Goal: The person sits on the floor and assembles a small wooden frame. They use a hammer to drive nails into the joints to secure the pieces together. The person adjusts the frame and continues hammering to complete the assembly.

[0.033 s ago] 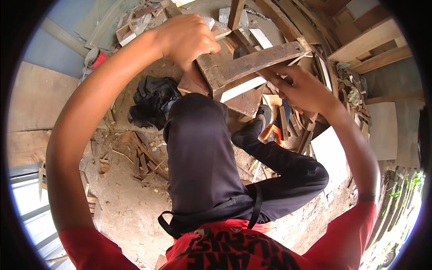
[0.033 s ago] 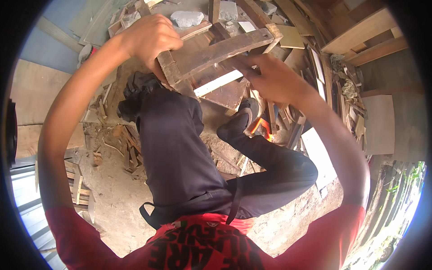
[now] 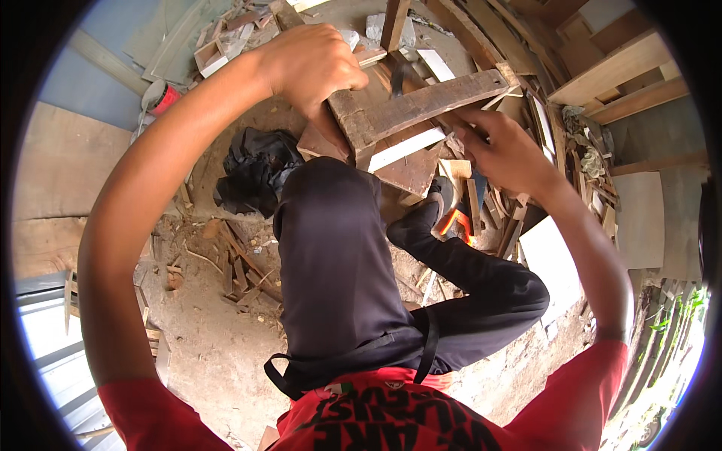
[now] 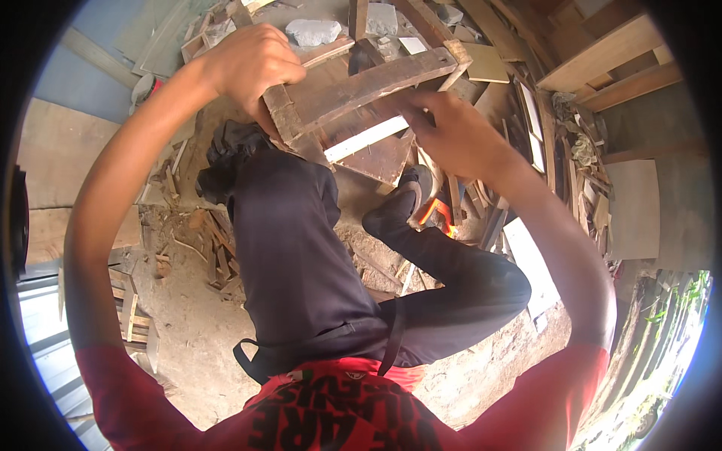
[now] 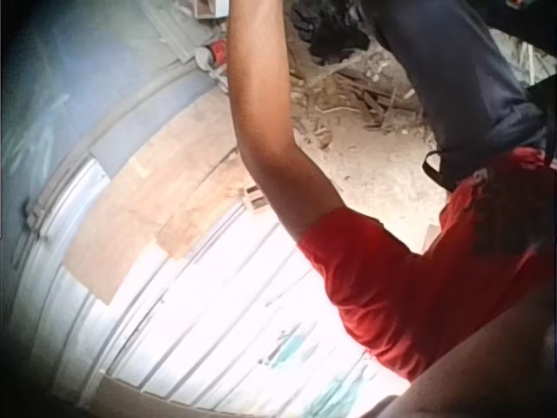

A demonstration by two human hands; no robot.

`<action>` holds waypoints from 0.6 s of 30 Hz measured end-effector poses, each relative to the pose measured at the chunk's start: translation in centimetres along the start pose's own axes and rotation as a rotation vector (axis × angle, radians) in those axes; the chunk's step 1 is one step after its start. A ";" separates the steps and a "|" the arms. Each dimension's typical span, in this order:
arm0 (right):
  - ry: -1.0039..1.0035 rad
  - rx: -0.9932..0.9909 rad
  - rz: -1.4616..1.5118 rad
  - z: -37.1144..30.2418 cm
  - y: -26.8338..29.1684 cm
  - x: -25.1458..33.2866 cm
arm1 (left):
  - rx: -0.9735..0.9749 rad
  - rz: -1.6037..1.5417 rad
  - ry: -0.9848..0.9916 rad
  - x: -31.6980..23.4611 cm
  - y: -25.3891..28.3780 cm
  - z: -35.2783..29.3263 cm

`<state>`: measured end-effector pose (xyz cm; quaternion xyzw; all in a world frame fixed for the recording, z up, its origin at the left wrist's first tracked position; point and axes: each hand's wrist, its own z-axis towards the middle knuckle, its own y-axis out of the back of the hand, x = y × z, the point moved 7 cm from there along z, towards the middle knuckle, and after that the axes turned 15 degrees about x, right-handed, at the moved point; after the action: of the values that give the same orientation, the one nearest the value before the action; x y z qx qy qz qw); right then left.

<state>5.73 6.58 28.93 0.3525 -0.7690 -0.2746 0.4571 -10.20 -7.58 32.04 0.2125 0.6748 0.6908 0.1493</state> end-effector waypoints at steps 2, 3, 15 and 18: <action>0.049 0.053 -0.088 0.9 -0.3 -0.7 | -0.013 0.001 -0.018 0.2 0.1 -0.2; -0.117 0.253 -0.050 1.0 -0.6 -1.0 | -0.010 -0.007 -0.033 0.2 0.2 -0.2; 0.333 -0.174 -0.097 -0.3 -1.8 0.5 | 0.101 0.066 0.038 0.6 0.2 0.2; -0.088 0.102 -0.067 0.6 -1.2 -0.5 | 0.051 0.050 0.034 0.5 -0.1 -0.3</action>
<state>5.68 6.32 27.55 0.3885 -0.7891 -0.2653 0.3949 -10.75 -7.59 32.02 0.2212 0.6893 0.6802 0.1150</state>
